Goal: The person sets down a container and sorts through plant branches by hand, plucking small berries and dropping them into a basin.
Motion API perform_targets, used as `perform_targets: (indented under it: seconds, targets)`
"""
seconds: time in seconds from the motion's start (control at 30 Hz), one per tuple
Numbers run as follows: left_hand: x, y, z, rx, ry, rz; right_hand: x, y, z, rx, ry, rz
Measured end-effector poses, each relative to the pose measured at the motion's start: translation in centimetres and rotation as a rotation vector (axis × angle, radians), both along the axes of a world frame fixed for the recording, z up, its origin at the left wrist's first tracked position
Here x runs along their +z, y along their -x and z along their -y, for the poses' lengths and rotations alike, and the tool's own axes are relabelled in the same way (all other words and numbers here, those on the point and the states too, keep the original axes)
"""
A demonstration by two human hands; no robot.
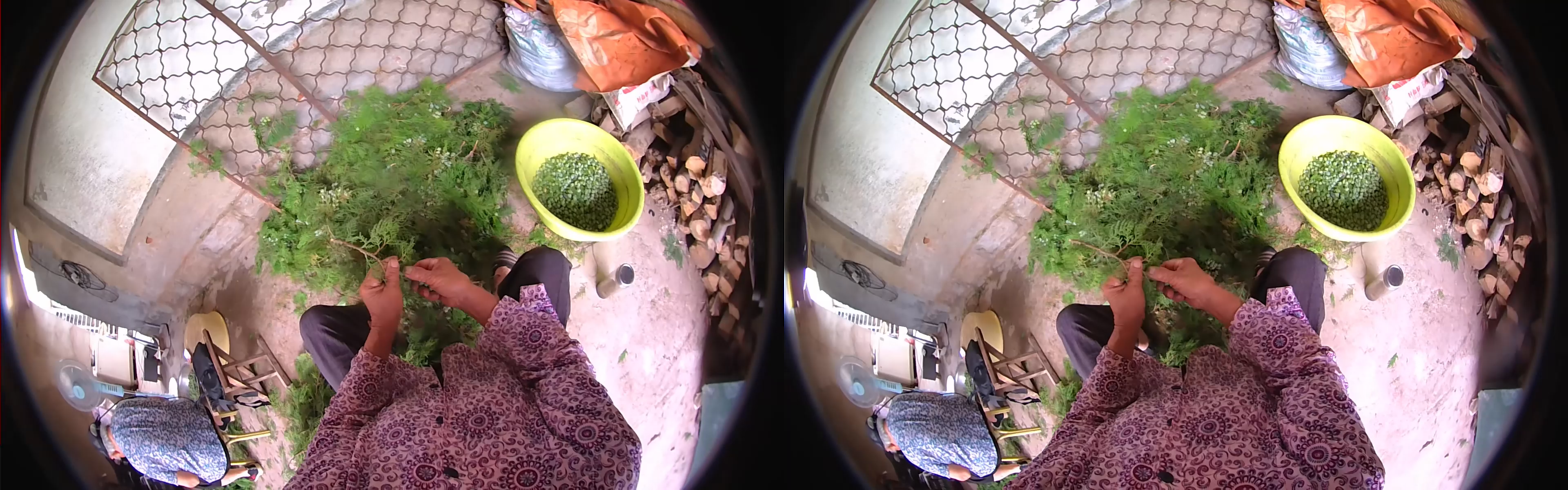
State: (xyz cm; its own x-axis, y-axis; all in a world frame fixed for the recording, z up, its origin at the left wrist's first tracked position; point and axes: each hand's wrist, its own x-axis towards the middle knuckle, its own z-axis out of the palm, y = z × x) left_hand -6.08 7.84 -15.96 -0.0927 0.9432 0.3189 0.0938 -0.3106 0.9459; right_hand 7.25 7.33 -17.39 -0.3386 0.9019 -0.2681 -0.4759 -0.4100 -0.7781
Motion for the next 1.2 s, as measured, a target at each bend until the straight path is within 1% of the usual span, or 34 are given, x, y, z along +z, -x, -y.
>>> perform_targets:
  seconds: [0.13, 0.2, 0.23, 0.3, 0.33, 0.4, 0.43, 0.5, 0.53, 0.6, 0.63, 0.7, 0.73, 0.8, 0.83, 0.9, 0.93, 0.97, 1.0, 1.03, 1.1, 1.17, 1.2]
  targets:
    - [-0.3, -0.9, 0.0, -0.052, 0.028, 0.032, -0.6, -0.4, -0.1, -0.074, 0.043, -0.028]
    - [-0.4, -1.2, 0.0, -0.066, 0.060, -0.006, -0.3, -1.0, 0.0, -0.094, 0.131, -0.131]
    - [-0.7, -1.5, 0.1, -0.073, 0.060, 0.000, -0.5, -1.3, 0.1, -0.102, 0.130, -0.125]
    - [-1.3, -2.1, 0.5, -0.071, 0.094, -0.048, -1.4, -1.7, 0.2, -0.090, 0.235, -0.211]
    - [-1.4, -2.3, 0.7, -0.082, 0.094, -0.045, -1.8, -1.9, 0.3, -0.101, 0.234, -0.209]
    - [-1.5, -2.9, 1.1, -0.095, 0.105, -0.074, -2.6, -2.3, 0.6, -0.098, 0.273, -0.320]
    - [-1.5, -3.2, 1.3, -0.105, 0.106, -0.070, -2.9, -2.5, 0.9, -0.108, 0.272, -0.316]
    - [-1.3, -3.6, 1.8, -0.119, 0.140, -0.038, -3.2, -2.4, 1.5, -0.151, 0.260, -0.451]
    - [-1.1, -3.6, 2.0, -0.121, 0.139, -0.035, -3.4, -2.3, 1.7, -0.153, 0.259, -0.448]
    - [-0.7, -3.3, 2.2, -0.152, 0.240, 0.072, -3.9, -1.7, 2.2, -0.183, 0.274, -0.526]
    - [-0.7, -3.0, 2.3, -0.151, 0.238, 0.077, -4.5, -1.3, 2.5, -0.181, 0.272, -0.521]
    - [-0.8, -2.1, 2.6, -0.154, 0.288, 0.062, -5.4, -0.2, 3.1, -0.160, 0.352, -0.675]
    - [-1.2, -1.6, 2.8, -0.150, 0.289, 0.066, -5.4, 0.2, 3.3, -0.156, 0.354, -0.670]
    - [-1.7, -0.6, 3.0, -0.143, 0.366, 0.240, -5.2, 1.1, 3.9, -0.144, 0.334, -0.685]
    - [-1.6, 0.1, 3.1, -0.136, 0.368, 0.246, -5.2, 1.4, 3.9, -0.138, 0.339, -0.679]
    - [-0.7, 2.3, 2.7, -0.018, 0.427, 0.391, -5.3, 1.5, 3.8, -0.134, 0.347, -0.896]
    - [-0.3, 3.8, 2.2, 0.042, 0.471, 0.497, -5.0, 1.2, 3.7, -0.128, 0.352, -0.887]
    - [0.3, 5.6, 1.6, 0.102, 0.515, 0.605, -4.4, 0.6, 3.6, -0.163, 0.262, -0.857]
    - [1.2, 7.7, 1.4, 0.116, 0.427, 0.503, -3.5, 0.0, 3.4, -0.198, 0.171, -0.827]
    - [1.9, 10.1, 1.3, 0.131, 0.342, 0.398, -2.0, -0.8, 3.2, -0.263, 0.153, -0.764]
    - [2.1, 16.0, 0.6, 0.233, 0.173, 0.491, 1.8, -3.0, 2.7, -0.428, 0.158, -0.670]
    - [5.0, 20.7, 1.5, 0.510, 0.117, 0.348, 3.3, -6.8, 1.4, -0.531, 0.102, -0.606]
    - [6.1, 23.0, 2.3, 0.607, 0.059, 0.326, 3.4, -9.6, 0.6, -0.475, 0.016, -0.641]
